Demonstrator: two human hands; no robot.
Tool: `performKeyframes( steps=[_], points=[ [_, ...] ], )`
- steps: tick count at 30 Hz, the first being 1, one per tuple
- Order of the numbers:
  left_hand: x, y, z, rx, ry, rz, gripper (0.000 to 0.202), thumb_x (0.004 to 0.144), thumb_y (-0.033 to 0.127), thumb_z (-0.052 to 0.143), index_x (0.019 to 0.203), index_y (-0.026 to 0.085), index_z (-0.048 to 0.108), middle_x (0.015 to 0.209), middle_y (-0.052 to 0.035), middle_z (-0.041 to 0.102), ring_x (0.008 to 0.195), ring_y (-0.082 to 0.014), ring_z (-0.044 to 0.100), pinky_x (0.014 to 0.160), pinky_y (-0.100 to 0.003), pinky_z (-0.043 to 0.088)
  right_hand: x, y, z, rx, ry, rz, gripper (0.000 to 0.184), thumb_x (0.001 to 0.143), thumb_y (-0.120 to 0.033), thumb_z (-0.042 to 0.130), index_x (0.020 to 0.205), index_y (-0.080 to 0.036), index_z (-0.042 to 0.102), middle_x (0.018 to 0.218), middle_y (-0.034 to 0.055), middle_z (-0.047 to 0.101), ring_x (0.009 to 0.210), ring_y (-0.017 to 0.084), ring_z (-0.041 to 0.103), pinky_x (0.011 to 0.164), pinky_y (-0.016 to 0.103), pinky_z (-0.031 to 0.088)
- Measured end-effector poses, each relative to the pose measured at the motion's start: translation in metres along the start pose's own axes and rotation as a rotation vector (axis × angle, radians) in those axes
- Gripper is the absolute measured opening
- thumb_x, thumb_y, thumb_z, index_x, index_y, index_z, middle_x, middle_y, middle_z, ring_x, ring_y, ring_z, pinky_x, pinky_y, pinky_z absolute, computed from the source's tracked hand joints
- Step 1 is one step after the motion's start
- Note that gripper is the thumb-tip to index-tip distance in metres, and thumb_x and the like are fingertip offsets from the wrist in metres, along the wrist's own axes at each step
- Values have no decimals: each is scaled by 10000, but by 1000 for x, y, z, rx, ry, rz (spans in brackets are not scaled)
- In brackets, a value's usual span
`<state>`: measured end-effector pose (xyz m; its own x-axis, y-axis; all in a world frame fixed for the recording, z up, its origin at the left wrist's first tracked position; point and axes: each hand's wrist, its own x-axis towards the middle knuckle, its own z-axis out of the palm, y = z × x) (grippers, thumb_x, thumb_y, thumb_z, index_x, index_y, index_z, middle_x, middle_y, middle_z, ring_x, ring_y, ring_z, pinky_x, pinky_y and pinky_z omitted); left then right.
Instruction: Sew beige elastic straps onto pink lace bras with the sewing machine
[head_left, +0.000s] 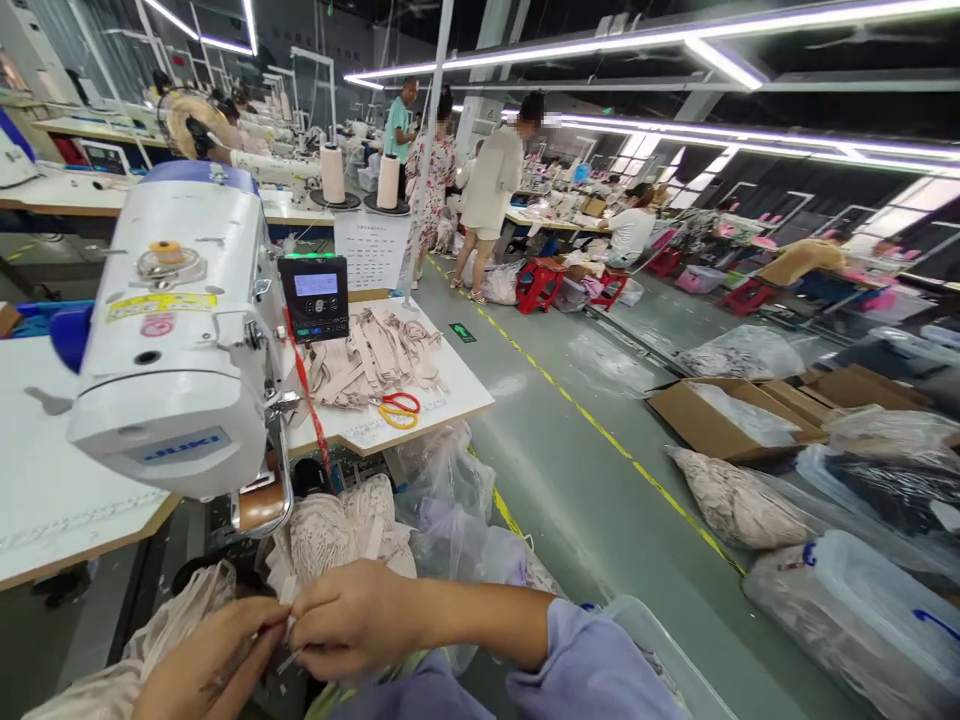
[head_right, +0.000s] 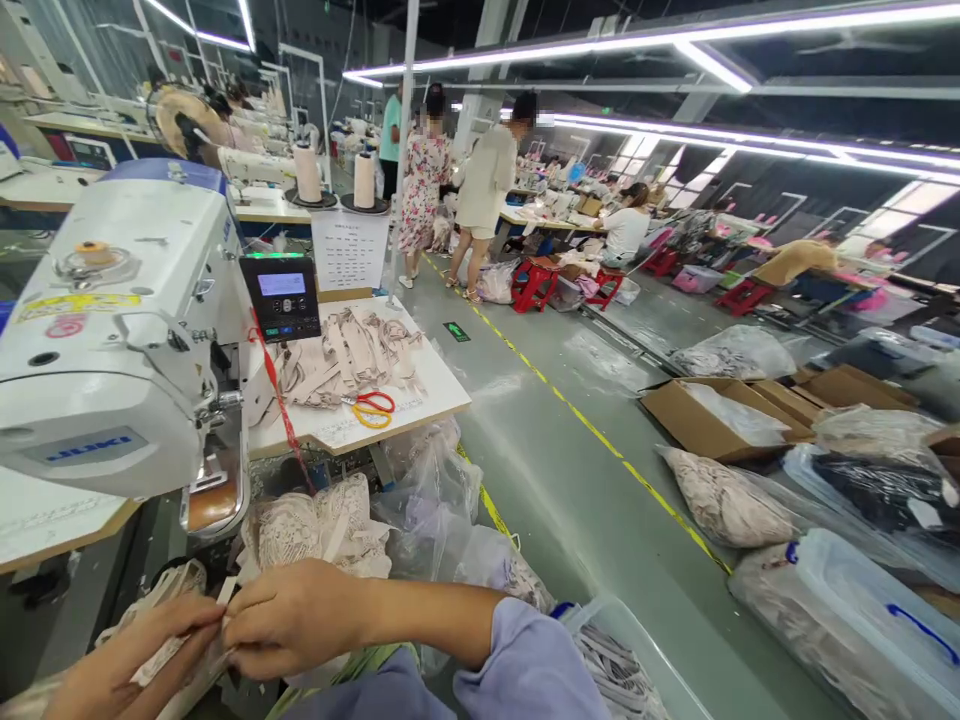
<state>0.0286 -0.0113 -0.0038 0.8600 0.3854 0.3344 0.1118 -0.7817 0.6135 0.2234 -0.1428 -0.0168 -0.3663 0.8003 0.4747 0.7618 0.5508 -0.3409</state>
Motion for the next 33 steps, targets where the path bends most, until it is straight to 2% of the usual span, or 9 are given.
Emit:
performKeyframes(
  steps=[4,7,11,13,15,19,25,30,33],
  points=[
    [20,31,-12,-87,-188,-226,195,922,357,560,851,231,691,788,5,725,706,-155,684,646,-217,539,4,-12,-1,44,97,72,202,944,-208,460,781,-199,580,779,18,684,761,121,620,719,219,490],
    [32,34,-8,-219,-258,-415,132,872,268,551,788,198,626,722,-1,645,665,-156,584,609,-239,461,6,-16,5,207,175,235,173,901,-142,483,767,-204,574,720,13,645,695,129,591,678,236,480],
    [22,24,17,-651,-67,-567,70,830,248,616,819,180,600,889,-21,609,820,-151,563,745,-248,462,11,-19,15,444,300,438,125,882,-134,551,829,-215,630,796,16,686,756,133,636,721,249,511],
    [13,25,30,-932,72,-650,108,853,274,624,823,175,593,936,-26,611,852,-144,574,788,-252,471,14,-23,16,488,336,473,116,886,-144,568,856,-223,648,809,14,694,773,135,649,729,258,523],
    [6,28,39,-1067,174,-684,134,878,305,637,869,172,625,952,-29,634,869,-142,591,820,-256,476,16,-26,15,465,336,471,118,895,-155,571,842,-227,648,778,6,682,749,134,641,703,261,520],
    [2,28,33,-844,169,-571,183,911,336,644,937,162,696,883,-42,681,825,-148,615,759,-256,483,17,-27,10,409,295,454,148,918,-171,545,813,-221,637,743,5,665,716,128,622,669,250,500],
    [7,17,22,-305,207,-297,220,953,285,582,773,167,630,721,-12,645,673,-119,582,639,-237,467,19,-25,8,444,242,535,155,920,-203,546,827,-217,669,738,9,680,676,128,619,644,246,495],
    [8,12,22,-303,151,-211,177,986,266,540,943,172,685,884,-60,720,812,-142,666,720,-258,530,17,-19,10,554,316,634,109,878,-185,605,888,-223,707,901,30,758,818,152,702,762,271,547],
    [12,13,18,-257,174,-234,174,987,247,538,949,171,690,855,-49,714,782,-132,660,693,-236,521,15,-10,3,531,305,744,117,895,-230,614,921,-235,728,909,26,768,820,164,713,762,279,547]
  ],
)
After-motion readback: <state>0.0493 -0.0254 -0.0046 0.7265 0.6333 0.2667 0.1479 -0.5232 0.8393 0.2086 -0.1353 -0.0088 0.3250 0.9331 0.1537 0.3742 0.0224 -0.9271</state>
